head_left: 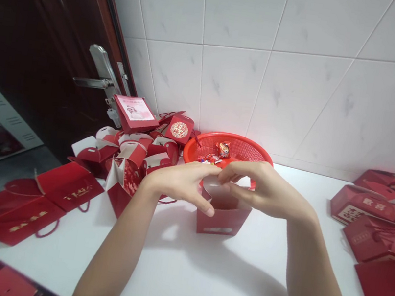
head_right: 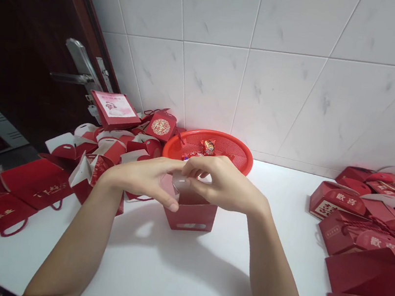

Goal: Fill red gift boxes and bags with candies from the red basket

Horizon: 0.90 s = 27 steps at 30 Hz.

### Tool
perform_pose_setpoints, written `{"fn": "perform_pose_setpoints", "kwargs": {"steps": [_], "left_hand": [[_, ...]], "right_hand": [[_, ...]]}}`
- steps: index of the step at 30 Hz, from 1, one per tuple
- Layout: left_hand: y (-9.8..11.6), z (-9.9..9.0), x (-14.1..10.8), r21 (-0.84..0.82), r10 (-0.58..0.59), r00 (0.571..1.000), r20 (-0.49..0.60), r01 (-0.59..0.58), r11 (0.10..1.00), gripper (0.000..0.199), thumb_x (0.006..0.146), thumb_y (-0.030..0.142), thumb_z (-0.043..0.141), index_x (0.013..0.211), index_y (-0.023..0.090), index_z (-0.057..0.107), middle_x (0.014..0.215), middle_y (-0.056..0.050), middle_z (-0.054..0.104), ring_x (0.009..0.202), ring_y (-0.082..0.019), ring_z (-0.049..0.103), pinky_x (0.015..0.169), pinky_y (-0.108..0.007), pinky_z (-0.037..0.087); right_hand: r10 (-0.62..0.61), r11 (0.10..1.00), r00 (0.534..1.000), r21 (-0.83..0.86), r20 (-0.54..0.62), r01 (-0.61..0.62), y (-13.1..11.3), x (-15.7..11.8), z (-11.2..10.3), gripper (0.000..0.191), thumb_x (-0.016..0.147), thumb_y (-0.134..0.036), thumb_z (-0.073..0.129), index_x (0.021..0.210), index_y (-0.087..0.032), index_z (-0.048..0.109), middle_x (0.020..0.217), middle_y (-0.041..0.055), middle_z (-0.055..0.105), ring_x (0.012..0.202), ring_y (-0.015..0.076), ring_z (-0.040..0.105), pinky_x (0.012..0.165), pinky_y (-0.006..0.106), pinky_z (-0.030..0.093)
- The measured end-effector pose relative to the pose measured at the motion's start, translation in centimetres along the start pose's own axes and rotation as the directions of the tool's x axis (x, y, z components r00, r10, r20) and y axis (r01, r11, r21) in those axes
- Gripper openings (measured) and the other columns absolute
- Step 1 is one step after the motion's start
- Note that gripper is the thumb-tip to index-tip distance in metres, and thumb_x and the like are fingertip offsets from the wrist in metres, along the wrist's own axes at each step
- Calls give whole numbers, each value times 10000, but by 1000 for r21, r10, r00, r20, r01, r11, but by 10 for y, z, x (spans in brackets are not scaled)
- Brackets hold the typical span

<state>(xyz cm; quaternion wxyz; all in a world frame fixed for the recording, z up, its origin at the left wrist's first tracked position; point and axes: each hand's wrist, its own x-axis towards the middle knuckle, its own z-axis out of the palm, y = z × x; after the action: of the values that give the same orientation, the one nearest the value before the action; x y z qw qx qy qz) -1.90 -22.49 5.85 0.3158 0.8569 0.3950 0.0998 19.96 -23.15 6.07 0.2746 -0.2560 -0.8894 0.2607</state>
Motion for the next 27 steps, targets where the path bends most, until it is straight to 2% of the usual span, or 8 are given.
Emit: {"fn": "perform_pose_setpoints", "kwargs": {"steps": [4,8,13,16,19,22,24,27], "left_hand": [[-4,0,-1,11,-13,1000,-13,13,1000,590,690,397,825,1237,278,638,1301,-23,648,1136,-259,617,902,-304,471],[-7,-1,2,61,28,999,-33,-26,998,362,822,294,672,1181,248,662,1250,-31,674,1060,-225,643,829,-285,486],[-12,-1,7,104,73,981,-182,-55,993,218,857,203,566,1021,214,710,1072,-27,739,997,-210,667,849,-308,506],[-16,-4,6,22,72,928,-366,-68,997,206,856,242,580,984,208,737,1010,-35,752,961,-213,679,863,-330,527],[-20,-9,1,-76,59,821,-568,-123,990,224,846,290,612,982,181,752,1007,-67,747,920,-222,684,827,-340,541],[-22,-14,-3,-123,63,738,-671,-195,973,235,838,312,636,984,173,758,1037,-82,734,894,-225,677,767,-339,544],[-21,-15,-4,-107,88,722,-686,-220,970,218,839,308,642,973,183,760,1029,-75,730,904,-226,672,762,-336,543],[-16,-13,-5,-45,136,734,-665,-222,974,198,863,289,632,993,205,755,1036,-59,726,968,-224,662,813,-334,543]], "right_hand": [[-19,1000,997,-20,-71,18,-1,-3,-4,123,910,-180,560,900,-209,679,923,34,741,853,177,679,789,304,540],[6,1000,987,-29,-160,-11,2,-5,-9,102,920,-222,579,905,-205,678,923,38,733,846,176,682,776,297,548],[65,997,966,-22,-251,-73,11,-5,-12,161,935,-341,608,960,-194,668,1008,66,715,897,199,679,795,336,560],[109,994,954,13,-280,-110,19,-4,-12,274,928,-425,633,1084,-200,646,1143,92,692,1028,228,666,871,374,558],[207,977,924,117,-320,-178,26,0,-9,517,900,-508,659,1319,-232,535,1319,131,618,1161,266,624,874,401,567],[287,944,907,254,-310,-211,33,5,-5,632,895,-568,641,1416,-264,452,1395,154,568,1158,277,625,799,390,584],[284,923,923,335,-261,-189,36,7,-4,596,907,-573,621,1396,-264,475,1325,139,623,1076,254,657,751,357,579],[241,895,948,425,-210,-133,37,10,-3,533,899,-557,642,1316,-246,523,1068,86,719,866,206,680,642,302,543]]}}
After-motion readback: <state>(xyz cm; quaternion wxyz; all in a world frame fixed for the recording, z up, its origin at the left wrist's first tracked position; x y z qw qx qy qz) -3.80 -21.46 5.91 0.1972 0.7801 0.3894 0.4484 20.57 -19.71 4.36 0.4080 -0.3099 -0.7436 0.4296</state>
